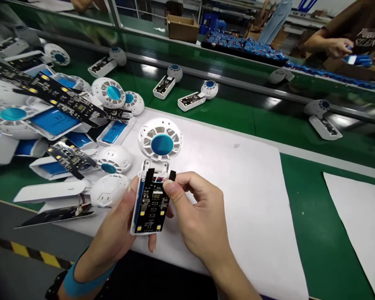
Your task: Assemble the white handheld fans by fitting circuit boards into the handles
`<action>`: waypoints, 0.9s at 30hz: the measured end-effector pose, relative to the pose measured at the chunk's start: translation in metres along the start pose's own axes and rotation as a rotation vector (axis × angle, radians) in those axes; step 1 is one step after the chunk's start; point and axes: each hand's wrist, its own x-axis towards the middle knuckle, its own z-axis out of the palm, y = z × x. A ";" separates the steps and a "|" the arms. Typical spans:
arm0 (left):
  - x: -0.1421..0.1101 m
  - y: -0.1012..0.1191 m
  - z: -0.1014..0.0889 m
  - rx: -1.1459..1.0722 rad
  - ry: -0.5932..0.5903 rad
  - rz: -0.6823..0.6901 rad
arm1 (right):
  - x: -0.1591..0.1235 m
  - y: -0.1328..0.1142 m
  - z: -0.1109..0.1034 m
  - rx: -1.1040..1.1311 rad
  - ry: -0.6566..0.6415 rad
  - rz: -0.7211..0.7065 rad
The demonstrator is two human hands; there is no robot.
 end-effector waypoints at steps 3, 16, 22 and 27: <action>-0.001 -0.004 -0.001 0.064 0.060 -0.020 | -0.001 0.001 0.007 0.035 0.010 0.025; -0.004 -0.003 0.000 0.194 0.078 0.088 | -0.008 0.004 0.002 -0.240 -0.057 -0.291; -0.007 -0.007 -0.001 0.296 -0.027 0.414 | -0.010 -0.002 -0.009 -0.335 -0.286 -0.588; -0.007 0.002 -0.006 0.355 -0.192 0.395 | 0.003 -0.019 -0.021 -0.479 -0.569 -0.688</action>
